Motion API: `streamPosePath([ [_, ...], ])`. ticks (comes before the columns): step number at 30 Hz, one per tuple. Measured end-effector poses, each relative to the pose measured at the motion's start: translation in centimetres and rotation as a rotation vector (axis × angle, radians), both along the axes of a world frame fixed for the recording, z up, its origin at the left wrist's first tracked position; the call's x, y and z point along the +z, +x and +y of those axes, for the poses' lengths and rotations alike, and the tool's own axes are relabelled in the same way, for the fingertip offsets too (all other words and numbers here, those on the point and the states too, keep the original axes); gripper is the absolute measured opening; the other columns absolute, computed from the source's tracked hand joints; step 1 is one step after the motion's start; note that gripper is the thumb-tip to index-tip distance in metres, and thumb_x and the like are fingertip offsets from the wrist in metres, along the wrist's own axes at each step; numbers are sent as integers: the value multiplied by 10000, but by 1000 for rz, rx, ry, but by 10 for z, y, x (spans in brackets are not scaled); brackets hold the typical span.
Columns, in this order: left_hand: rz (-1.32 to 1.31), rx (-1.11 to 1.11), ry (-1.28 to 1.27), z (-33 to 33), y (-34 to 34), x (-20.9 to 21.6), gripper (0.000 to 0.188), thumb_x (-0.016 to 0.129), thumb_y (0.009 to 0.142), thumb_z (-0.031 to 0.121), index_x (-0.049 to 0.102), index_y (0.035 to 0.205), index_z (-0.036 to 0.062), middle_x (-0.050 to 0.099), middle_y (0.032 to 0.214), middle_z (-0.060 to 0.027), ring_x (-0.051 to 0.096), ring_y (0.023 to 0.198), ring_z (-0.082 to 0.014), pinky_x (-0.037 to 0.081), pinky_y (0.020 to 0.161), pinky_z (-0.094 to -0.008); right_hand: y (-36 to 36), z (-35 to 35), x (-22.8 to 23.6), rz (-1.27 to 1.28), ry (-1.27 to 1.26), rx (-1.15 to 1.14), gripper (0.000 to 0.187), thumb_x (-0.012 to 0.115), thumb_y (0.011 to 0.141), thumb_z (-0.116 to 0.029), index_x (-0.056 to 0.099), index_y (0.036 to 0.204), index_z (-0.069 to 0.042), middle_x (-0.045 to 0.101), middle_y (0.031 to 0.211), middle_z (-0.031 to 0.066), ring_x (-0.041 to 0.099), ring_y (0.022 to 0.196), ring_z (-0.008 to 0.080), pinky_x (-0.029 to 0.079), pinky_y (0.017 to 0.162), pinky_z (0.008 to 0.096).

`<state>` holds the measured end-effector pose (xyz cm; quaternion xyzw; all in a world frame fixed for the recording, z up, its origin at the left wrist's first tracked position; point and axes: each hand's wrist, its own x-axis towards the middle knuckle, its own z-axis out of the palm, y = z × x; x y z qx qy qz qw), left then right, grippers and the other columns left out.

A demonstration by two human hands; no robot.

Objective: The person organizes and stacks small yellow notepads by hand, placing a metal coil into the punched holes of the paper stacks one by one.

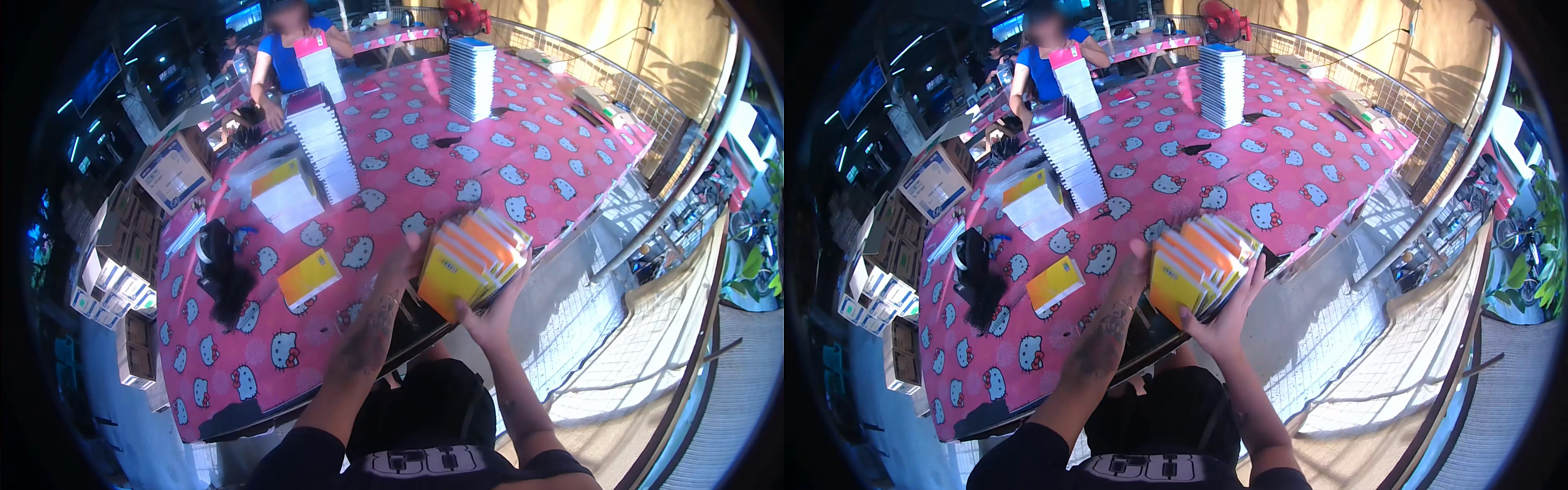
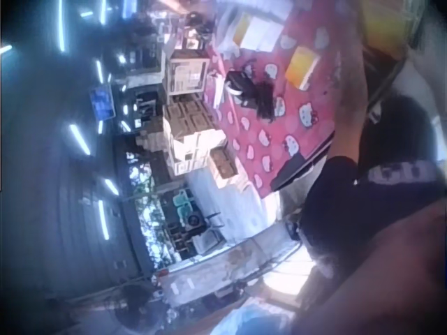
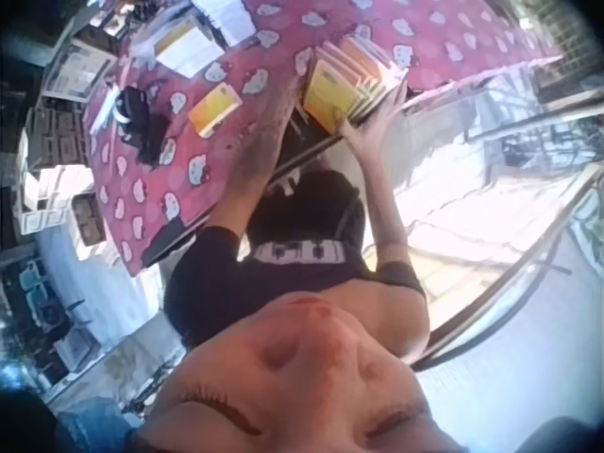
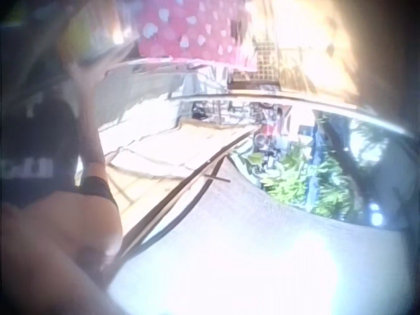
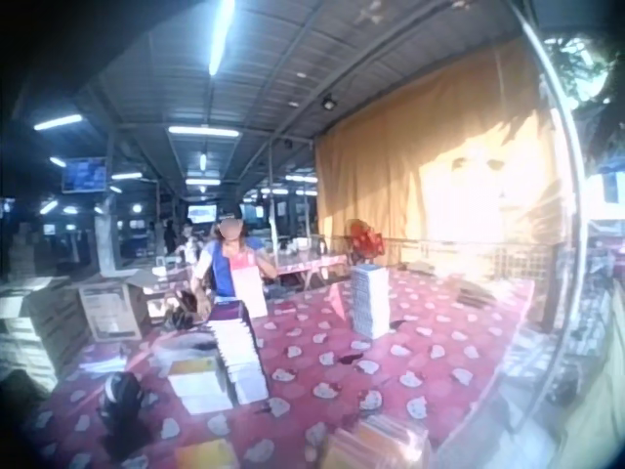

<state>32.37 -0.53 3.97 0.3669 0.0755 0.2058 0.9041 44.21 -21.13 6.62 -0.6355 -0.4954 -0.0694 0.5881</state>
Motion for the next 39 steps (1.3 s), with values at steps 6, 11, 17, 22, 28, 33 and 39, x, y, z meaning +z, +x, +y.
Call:
streamPosePath([
  [6, 5, -23, -13, -9, 9, -2, 555, 534, 1011, 354, 466, 1435, 3, 539, 1413, -196, 551, 1290, -300, 441, 1088, -468, -17, 6, -36, -131, -36, -105, 1329, 791, 695, -525, -51, 1589, -18, -28, 1603, 373, 30, 1502, 531, 130, 1192, 602],
  [11, 14, -24, -19, -12, 10, 4, 559, 524, 1015, 360, 463, 1437, -1, 534, 1419, -201, 542, 1301, -301, 432, 1095, -469, -18, 4, -37, -162, -55, -16, 1452, 814, 648, -658, -97, 1589, -32, -94, 1616, 354, -17, 1516, 509, 121, 1186, 618],
  [17, 16, -27, -22, -12, 19, 5, 565, 513, 1020, 369, 459, 1440, -5, 527, 1426, -207, 531, 1313, -303, 420, 1104, -470, -22, 5, -35, 5, -53, 53, 1494, 792, 629, -747, -116, 1594, -57, -131, 1626, 329, -62, 1527, 472, 31, 1198, 601],
  [22, 28, -36, -26, -14, 23, 5, 570, 503, 1024, 375, 456, 1442, -9, 522, 1431, -212, 522, 1323, -304, 411, 1112, -472, -20, -2, -40, -98, 16, 37, 1459, 813, 614, -725, -49, 1613, -103, -88, 1595, 395, 1, 1490, 574, 138, 1150, 677],
  [28, 55, -49, -11, -16, 27, 4, 576, 491, 1029, 384, 453, 1445, -13, 515, 1438, -218, 511, 1336, -306, 399, 1121, -473, -16, 11, -44, -87, -13, -97, 1399, 820, 641, -686, -1, 1611, -100, -34, 1588, 402, 69, 1475, 569, 174, 1135, 672],
  [33, 75, -40, -13, -18, 23, 2, 581, 481, 1033, 391, 449, 1447, -16, 510, 1444, -223, 502, 1346, -307, 390, 1128, -474, -25, 13, -44, -104, 31, -84, 1372, 823, 652, -653, 9, 1608, -101, 11, 1576, 398, 118, 1446, 581, 189, 1121, 680],
  [39, 153, -39, 26, -18, 18, 6, 588, 469, 1038, 399, 446, 1449, -21, 503, 1451, -229, 491, 1358, -309, 378, 1137, -476, -22, 7, -53, -126, -13, -98, 1387, 844, 646, -572, -31, 1601, -75, 58, 1560, 369, 168, 1435, 537, 200, 1143, 633],
])
